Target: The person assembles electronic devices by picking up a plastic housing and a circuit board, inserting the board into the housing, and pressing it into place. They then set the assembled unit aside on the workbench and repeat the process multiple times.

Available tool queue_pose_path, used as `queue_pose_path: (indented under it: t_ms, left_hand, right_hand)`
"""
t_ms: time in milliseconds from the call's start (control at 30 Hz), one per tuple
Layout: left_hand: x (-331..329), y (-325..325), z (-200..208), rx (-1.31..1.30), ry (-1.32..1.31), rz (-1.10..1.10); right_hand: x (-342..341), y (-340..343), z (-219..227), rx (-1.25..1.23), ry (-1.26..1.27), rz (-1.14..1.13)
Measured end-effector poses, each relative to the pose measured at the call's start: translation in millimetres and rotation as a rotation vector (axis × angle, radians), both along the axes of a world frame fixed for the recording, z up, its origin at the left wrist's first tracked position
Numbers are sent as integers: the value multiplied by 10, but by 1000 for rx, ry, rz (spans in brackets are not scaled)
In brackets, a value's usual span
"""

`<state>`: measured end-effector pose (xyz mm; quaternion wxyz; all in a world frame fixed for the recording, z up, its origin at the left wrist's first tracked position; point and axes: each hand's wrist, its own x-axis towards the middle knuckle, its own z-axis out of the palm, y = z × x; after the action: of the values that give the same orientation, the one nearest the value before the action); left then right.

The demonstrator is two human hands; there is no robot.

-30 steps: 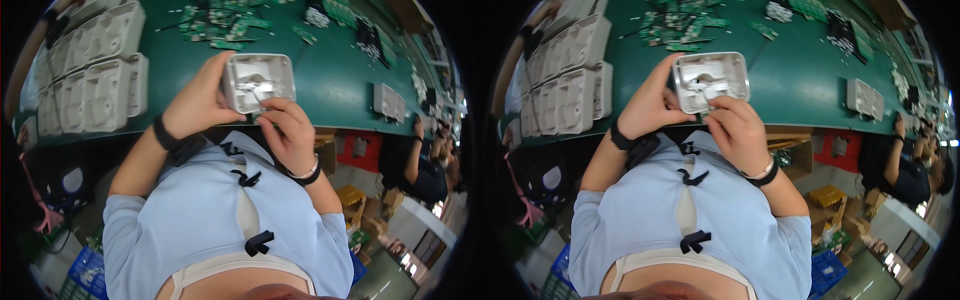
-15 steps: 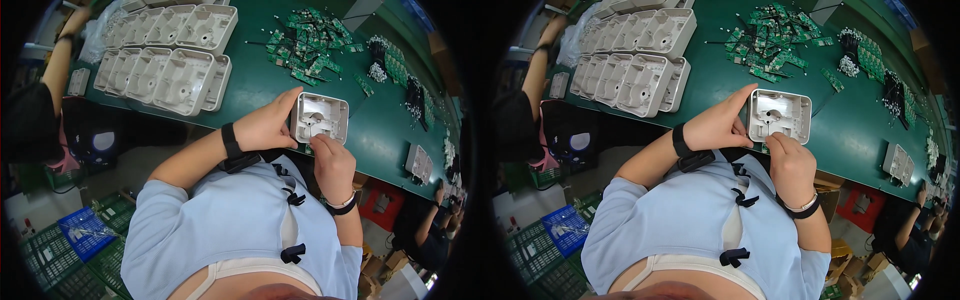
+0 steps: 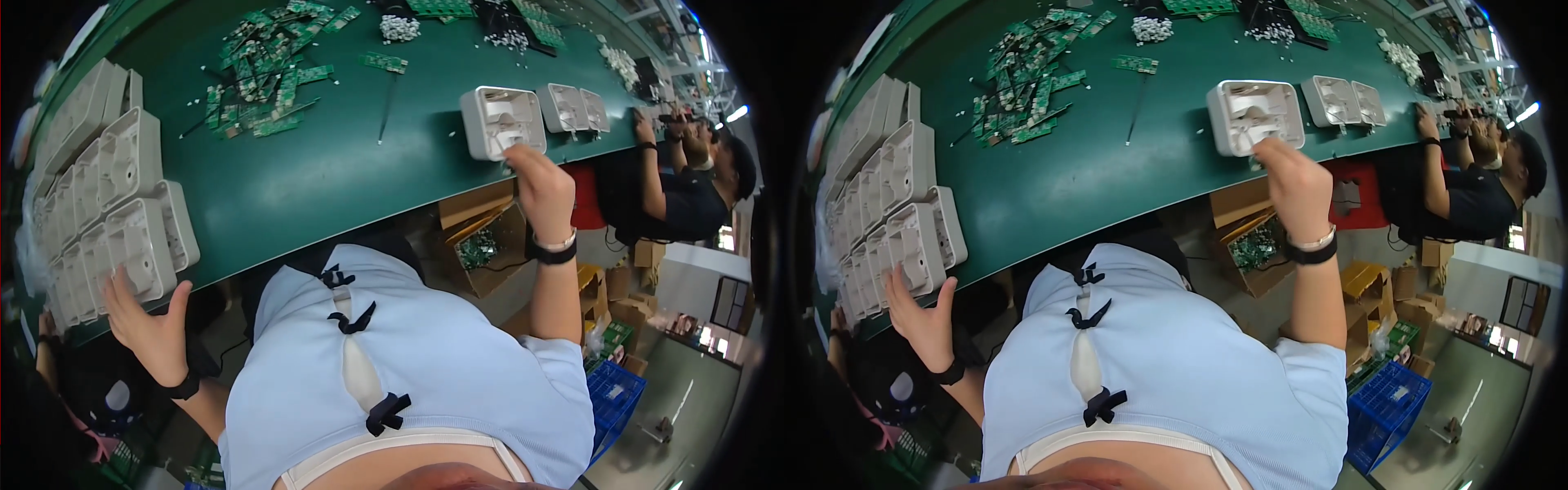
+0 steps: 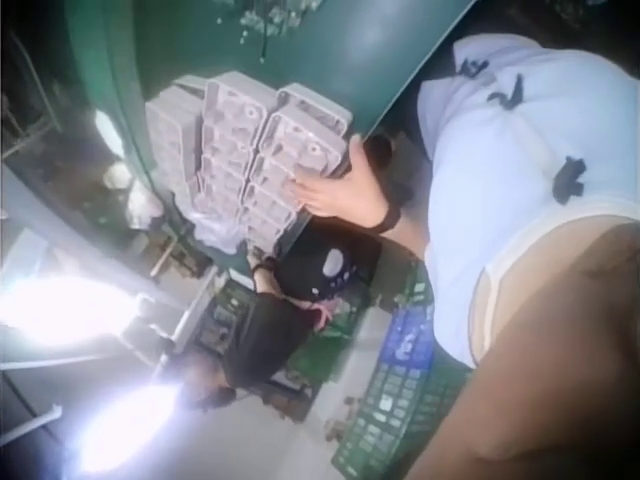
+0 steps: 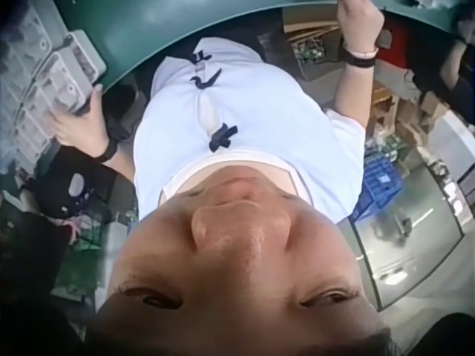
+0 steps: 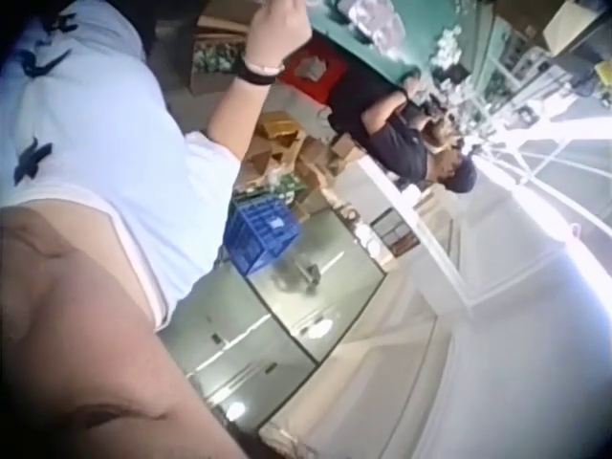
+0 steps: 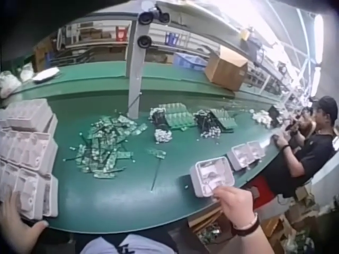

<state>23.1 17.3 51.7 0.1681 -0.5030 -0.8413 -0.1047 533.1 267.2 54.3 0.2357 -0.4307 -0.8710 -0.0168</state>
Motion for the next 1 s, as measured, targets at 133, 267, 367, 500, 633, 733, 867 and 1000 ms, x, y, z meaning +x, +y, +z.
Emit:
queue_pose_path:
  t_ms: [133,267,367,500,633,733,867,1000]
  left_hand:
    - [87,-37,-72,-79,-31,160]
    - [-117,12,-273,-50,13,155]
    - [-106,-127,-338,131,-24,57]
    - [130,-267,-208,179,-88,-114]
    - [392,-100,129,133,-152,-390]
    - [540,282,263,67,-212,-576]
    - [804,628,90,75,-268,-672]
    - [1004,955,14,-5,-337,-791]
  right_hand:
    - [448,428,-300,0,14,-69]
    - [676,588,-402,14,-36,-146]
    - [772,703,-423,6,-35,-171]
    - [891,841,-464,23,-67,-169]
    - [1263,1025,-507,60,-107,-206]
    - [1497,1176,-533,92,-104,-210]
    - [1313,1282,-402,260,-281,-367]
    - [28,908,-314,-220,327,-238]
